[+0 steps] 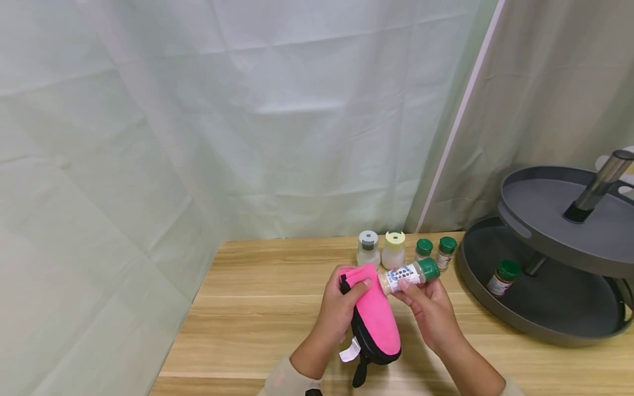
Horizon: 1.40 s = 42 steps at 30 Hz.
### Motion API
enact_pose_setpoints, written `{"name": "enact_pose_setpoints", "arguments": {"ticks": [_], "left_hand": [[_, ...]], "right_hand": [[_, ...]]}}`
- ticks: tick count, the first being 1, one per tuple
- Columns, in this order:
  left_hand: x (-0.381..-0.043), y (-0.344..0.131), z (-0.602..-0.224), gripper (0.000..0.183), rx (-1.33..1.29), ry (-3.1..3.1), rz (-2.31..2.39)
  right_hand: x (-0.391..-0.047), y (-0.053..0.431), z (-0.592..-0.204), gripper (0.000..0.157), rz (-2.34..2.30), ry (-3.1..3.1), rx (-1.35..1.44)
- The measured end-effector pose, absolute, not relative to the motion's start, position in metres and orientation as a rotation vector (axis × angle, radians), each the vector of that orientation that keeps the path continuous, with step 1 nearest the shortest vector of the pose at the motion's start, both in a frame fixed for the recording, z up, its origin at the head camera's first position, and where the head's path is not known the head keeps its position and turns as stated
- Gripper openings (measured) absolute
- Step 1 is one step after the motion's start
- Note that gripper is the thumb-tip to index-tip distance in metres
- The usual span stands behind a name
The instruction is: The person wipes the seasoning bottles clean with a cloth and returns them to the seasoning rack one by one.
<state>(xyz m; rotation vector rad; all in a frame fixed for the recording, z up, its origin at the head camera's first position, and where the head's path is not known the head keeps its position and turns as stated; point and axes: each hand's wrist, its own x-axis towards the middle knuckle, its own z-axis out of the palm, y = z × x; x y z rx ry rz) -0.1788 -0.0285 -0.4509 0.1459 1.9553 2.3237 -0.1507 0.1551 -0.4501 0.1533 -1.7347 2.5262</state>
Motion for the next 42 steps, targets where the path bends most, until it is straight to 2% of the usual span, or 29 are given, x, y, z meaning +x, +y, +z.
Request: {"name": "enact_pose_setpoints", "arguments": {"ticks": [15,33,42], "left_hand": [[-0.1716,-0.0235,-0.4539,0.036,0.217,1.945,2.273],[-0.1757,-0.0276,-0.4549,0.036,0.227,1.873,2.421],[-0.1778,-0.0226,-0.4606,0.038,0.151,1.867,2.362]], "right_hand": [[-0.1557,0.1542,-0.456,0.04,2.531,-1.608,0.224],[-0.1542,0.1541,-0.4546,0.034,2.591,-1.716,0.092],[-0.1544,0.1536,-0.4554,0.033,2.601,-1.629,0.166]]}}
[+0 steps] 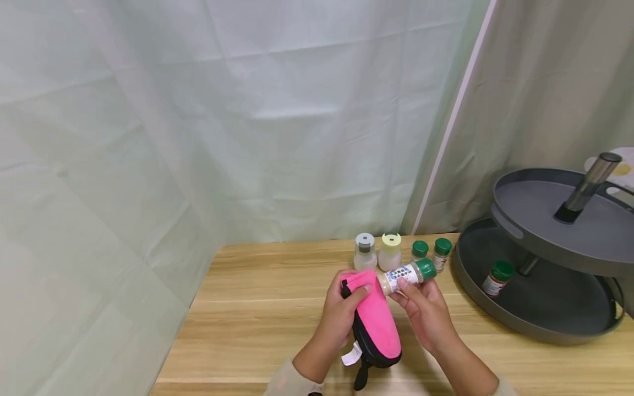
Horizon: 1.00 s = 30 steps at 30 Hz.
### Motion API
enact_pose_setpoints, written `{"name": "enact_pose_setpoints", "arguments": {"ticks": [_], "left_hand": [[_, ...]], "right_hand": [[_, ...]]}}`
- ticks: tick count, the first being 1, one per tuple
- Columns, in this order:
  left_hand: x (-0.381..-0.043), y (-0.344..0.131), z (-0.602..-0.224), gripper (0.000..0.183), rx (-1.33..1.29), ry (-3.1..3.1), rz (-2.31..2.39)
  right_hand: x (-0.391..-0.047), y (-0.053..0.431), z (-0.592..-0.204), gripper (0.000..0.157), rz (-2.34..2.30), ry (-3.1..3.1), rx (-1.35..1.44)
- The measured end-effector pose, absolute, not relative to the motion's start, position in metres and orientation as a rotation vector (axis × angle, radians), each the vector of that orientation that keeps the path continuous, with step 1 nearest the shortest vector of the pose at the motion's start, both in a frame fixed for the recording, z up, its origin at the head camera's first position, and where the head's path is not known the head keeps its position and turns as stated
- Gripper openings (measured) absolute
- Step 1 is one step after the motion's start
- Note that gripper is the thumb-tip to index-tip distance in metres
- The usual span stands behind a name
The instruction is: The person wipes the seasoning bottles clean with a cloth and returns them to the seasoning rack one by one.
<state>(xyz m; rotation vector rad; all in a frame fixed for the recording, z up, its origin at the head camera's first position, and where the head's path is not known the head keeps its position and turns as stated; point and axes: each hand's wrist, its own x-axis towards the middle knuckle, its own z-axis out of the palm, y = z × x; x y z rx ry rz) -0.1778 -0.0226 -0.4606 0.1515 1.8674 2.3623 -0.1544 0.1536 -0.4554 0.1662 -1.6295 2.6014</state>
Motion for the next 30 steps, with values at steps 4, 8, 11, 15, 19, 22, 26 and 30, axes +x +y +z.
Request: {"name": "enact_pose_setpoints", "arguments": {"ticks": [4,8,11,15,19,22,26,30], "left_hand": [[-0.178,-0.021,-0.462,0.037,0.152,1.854,2.364],[-0.179,-0.024,-0.461,0.037,0.142,1.861,2.383],[-0.181,-0.029,-0.46,0.037,0.122,1.877,2.407],[-0.183,-0.035,-0.459,0.037,0.09,1.869,2.44],[-0.185,-0.042,-0.461,0.036,0.038,1.843,2.495],[-0.186,-0.048,-0.463,0.035,0.005,1.838,2.53],[-0.188,-0.055,-0.469,0.035,-0.012,1.853,2.541],[-0.19,-0.064,-0.476,0.034,-0.047,1.876,2.549]], "right_hand": [[-0.152,0.156,-0.453,0.033,2.574,-1.633,0.169],[-0.149,0.161,-0.45,0.039,2.526,-1.676,0.15],[-0.148,0.166,-0.449,0.046,2.486,-1.713,0.166],[-0.148,0.176,-0.45,0.048,2.442,-1.748,0.189],[-0.147,0.186,-0.45,0.05,2.448,-1.741,0.176],[-0.146,0.192,-0.451,0.051,2.442,-1.723,0.16],[-0.143,0.204,-0.455,0.05,2.395,-1.7,0.151],[-0.141,0.22,-0.462,0.053,2.358,-1.675,0.165]]}}
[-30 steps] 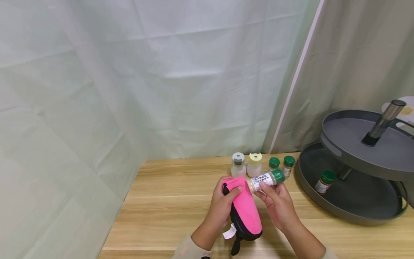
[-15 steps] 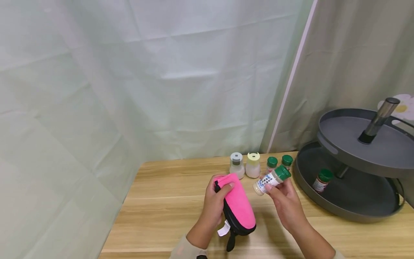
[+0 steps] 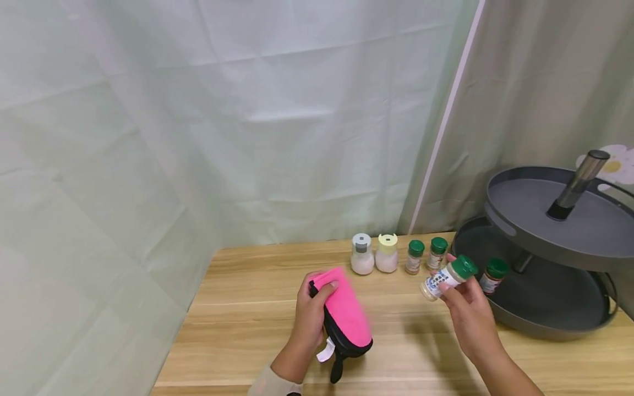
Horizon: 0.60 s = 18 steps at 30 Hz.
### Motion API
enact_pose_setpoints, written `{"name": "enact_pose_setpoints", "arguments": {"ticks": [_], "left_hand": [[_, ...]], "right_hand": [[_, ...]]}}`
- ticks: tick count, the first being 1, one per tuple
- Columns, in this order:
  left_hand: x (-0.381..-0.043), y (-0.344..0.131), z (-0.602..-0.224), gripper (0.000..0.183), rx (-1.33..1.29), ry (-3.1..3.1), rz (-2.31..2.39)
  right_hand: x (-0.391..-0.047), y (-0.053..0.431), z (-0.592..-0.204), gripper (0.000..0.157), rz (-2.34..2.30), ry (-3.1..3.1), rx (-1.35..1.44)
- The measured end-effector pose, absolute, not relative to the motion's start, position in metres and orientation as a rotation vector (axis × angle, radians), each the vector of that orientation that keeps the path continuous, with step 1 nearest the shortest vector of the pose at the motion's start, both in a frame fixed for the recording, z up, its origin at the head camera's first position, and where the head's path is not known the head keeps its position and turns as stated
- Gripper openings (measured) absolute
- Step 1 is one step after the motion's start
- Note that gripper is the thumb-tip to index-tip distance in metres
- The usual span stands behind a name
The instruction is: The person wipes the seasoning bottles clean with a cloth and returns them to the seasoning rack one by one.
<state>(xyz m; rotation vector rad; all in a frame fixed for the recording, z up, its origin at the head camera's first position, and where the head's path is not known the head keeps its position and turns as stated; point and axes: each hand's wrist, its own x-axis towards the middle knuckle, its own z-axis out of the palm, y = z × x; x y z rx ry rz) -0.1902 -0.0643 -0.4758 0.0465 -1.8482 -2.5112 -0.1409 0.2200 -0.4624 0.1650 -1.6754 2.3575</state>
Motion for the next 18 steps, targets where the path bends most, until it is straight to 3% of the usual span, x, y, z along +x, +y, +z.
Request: {"name": "enact_pose_setpoints", "arguments": {"ticks": [18], "left_hand": [[-0.197,-0.092,-0.517,0.029,0.225,-1.922,-2.5]], "right_hand": [[-0.128,0.293,-0.49,0.062,2.132,-1.673,0.086]]}}
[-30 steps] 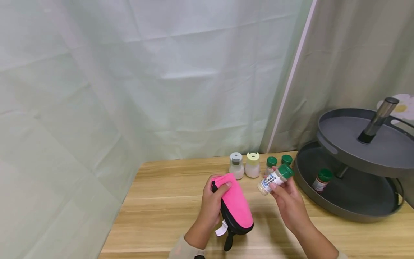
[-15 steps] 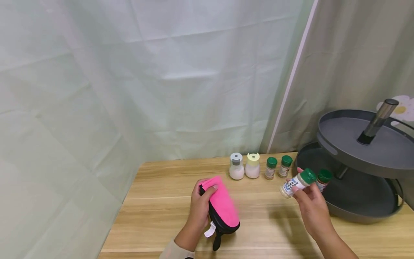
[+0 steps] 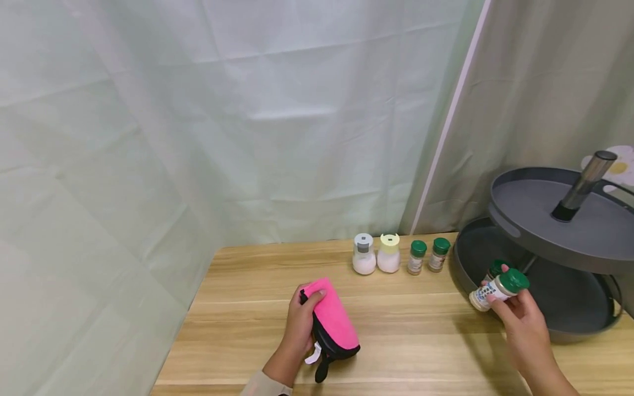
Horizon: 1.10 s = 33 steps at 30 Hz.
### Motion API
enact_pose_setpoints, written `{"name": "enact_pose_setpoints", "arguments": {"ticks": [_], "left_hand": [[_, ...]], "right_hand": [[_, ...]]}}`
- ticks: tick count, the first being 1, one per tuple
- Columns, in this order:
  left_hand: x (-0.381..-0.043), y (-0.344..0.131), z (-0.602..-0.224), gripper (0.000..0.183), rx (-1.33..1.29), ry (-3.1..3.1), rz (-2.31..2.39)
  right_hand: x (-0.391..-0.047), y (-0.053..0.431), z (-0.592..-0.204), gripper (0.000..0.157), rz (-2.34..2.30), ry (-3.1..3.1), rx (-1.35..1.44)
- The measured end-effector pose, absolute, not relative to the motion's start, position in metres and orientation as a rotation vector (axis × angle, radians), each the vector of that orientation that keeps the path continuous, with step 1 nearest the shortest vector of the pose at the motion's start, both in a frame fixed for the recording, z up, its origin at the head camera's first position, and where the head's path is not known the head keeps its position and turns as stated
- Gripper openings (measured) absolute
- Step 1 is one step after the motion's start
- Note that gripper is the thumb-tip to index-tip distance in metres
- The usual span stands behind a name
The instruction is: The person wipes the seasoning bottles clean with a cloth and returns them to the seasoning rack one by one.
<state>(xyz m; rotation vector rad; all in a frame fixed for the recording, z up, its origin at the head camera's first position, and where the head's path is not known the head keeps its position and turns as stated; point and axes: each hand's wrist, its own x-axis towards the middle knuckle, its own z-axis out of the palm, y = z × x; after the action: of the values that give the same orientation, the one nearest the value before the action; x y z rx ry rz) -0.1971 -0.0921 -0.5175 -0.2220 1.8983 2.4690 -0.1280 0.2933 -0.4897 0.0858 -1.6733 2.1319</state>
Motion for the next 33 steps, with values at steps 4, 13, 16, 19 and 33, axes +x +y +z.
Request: {"name": "enact_pose_setpoints", "arguments": {"ticks": [4,13,16,19,33], "left_hand": [[-0.2,-0.093,-0.528,0.029,-0.221,1.911,2.424],[-0.204,-0.095,-0.54,0.026,-0.193,1.907,2.393],[-0.204,-0.096,-0.541,0.026,-0.196,1.898,2.392],[-0.204,-0.097,-0.54,0.026,-0.198,1.893,2.389],[-0.203,-0.096,-0.54,0.025,-0.193,1.917,2.363]], "right_hand": [[-0.125,0.309,-0.493,0.064,2.081,-1.695,0.017],[-0.123,0.344,-0.494,0.06,1.78,-1.967,-0.228],[-0.125,0.355,-0.492,0.048,1.542,-2.158,-0.343],[-0.128,0.365,-0.492,0.035,1.362,-2.28,-0.388],[-0.135,0.381,-0.495,0.044,1.044,-2.577,-0.339]]}}
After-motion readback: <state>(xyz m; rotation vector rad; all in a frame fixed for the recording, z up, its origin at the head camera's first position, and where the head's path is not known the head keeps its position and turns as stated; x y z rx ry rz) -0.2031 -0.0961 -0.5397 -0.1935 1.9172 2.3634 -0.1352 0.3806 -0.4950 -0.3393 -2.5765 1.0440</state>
